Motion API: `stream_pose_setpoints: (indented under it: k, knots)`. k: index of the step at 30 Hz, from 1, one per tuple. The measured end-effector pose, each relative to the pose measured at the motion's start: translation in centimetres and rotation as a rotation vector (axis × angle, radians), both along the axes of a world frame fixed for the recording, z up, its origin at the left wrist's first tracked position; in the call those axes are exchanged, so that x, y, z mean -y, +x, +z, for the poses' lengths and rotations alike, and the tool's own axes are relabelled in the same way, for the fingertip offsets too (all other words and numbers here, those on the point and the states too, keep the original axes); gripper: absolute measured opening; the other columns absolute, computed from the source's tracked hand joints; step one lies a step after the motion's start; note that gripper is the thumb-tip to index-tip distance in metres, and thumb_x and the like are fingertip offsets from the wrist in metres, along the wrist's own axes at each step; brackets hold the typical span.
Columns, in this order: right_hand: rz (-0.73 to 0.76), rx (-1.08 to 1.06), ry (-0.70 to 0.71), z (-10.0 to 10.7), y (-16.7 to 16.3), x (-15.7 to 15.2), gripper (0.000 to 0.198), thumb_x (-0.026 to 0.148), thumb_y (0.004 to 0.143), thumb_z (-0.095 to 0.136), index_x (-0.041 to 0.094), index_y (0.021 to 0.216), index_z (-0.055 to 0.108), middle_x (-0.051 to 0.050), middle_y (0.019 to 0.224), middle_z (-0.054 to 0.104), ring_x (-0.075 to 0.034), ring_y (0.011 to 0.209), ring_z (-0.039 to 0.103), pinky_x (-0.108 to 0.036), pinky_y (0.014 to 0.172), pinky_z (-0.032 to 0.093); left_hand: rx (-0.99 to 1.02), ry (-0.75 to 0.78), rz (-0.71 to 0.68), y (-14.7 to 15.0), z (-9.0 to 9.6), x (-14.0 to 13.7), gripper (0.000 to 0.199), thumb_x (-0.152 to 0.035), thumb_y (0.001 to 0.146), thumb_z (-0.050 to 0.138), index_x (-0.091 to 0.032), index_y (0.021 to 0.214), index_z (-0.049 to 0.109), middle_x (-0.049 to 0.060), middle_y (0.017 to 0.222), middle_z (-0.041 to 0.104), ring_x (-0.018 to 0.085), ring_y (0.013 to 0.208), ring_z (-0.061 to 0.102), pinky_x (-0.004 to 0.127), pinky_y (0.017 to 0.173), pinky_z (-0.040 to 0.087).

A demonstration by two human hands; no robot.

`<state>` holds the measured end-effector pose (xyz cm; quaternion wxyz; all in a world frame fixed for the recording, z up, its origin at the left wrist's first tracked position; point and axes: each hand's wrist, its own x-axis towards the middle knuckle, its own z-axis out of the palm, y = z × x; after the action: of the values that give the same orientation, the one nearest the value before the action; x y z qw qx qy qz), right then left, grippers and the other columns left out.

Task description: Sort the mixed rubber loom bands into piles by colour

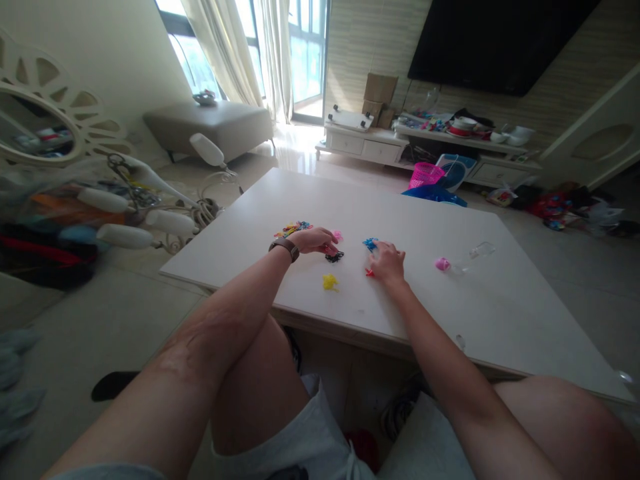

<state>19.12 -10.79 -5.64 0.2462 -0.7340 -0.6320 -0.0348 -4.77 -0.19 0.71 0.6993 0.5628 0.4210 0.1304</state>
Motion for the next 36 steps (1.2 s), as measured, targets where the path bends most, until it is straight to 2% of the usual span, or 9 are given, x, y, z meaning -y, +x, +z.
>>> stream_pose_setpoints:
  k: [5,13,16,19,21,24,29,36]
  knots:
    - [0.004,0.06,-0.037,-0.7,1.4,-0.9,0.048,0.025,0.084,0.052,0.019,0.13,0.061,-0.016,0.131,0.064,-0.032,0.128,0.049,-0.051,0.101,0.033,0.038,-0.031,0.014,0.1,0.1,0.1,0.022,0.001,0.067,0.073,-0.01,0.086,0.067,0.015,0.086,0.075,0.023,0.089,0.073,0.032,0.089,0.055]
    - [0.036,0.004,0.066,-0.3,-0.2,-0.4,0.04,0.024,0.086,0.05,0.019,0.123,0.064,-0.013,0.132,0.064,-0.03,0.124,0.048,-0.047,0.098,0.034,0.086,-0.023,-0.031,0.0,0.2,0.1,0.029,-0.002,0.065,0.079,-0.01,0.09,0.068,0.013,0.088,0.075,0.02,0.087,0.072,0.032,0.09,0.054]
    - [0.113,-0.029,0.09,0.0,-1.5,-0.1,0.033,0.026,0.088,0.048,0.018,0.114,0.068,-0.012,0.119,0.069,-0.029,0.116,0.053,-0.044,0.095,0.035,0.102,-0.007,-0.061,-0.2,-0.1,0.0,0.032,-0.003,0.066,0.079,-0.011,0.095,0.068,0.011,0.087,0.075,0.019,0.088,0.072,0.032,0.09,0.054]
    - [0.225,-0.053,0.093,0.5,-3.1,0.4,0.036,0.024,0.091,0.047,0.018,0.121,0.066,-0.01,0.106,0.071,-0.027,0.109,0.057,-0.042,0.094,0.035,0.118,0.0,-0.084,-0.3,-0.3,-0.2,0.037,-0.002,0.063,0.08,-0.011,0.097,0.067,0.011,0.088,0.076,0.019,0.09,0.072,0.033,0.091,0.053]
    - [0.296,-0.07,0.104,0.9,-4.3,0.7,0.036,0.023,0.092,0.047,0.019,0.123,0.065,-0.008,0.105,0.071,-0.026,0.108,0.058,-0.042,0.096,0.034,0.133,0.003,-0.098,-0.3,-0.3,-0.2,0.04,-0.001,0.06,0.081,-0.011,0.096,0.066,0.012,0.087,0.076,0.02,0.09,0.072,0.034,0.092,0.052]
    - [0.374,-0.085,0.123,1.4,-5.7,1.0,0.025,0.027,0.094,0.05,0.022,0.108,0.07,-0.007,0.111,0.07,-0.026,0.113,0.057,-0.042,0.099,0.035,0.154,0.018,-0.127,-0.3,-0.4,-0.3,0.041,0.0,0.059,0.083,-0.011,0.094,0.065,0.013,0.087,0.076,0.02,0.09,0.072,0.036,0.093,0.051]
    - [0.442,-0.147,0.127,1.6,-7.1,0.5,0.025,0.033,0.095,0.054,0.023,0.113,0.068,-0.007,0.107,0.07,-0.026,0.106,0.059,-0.041,0.097,0.04,0.133,0.069,-0.132,-0.1,-0.3,-0.2,0.033,0.0,0.064,0.078,-0.012,0.092,0.066,0.009,0.085,0.075,0.018,0.088,0.07,0.033,0.091,0.051]
    - [0.476,-0.267,0.167,1.2,-8.1,-0.9,0.018,0.03,0.094,0.056,0.022,0.093,0.072,-0.006,0.092,0.071,-0.023,0.092,0.062,-0.035,0.084,0.048,0.103,0.121,-0.13,-0.4,0.0,-0.1,0.033,0.003,0.063,0.075,-0.012,0.091,0.067,0.005,0.076,0.072,0.015,0.08,0.068,0.032,0.088,0.053]
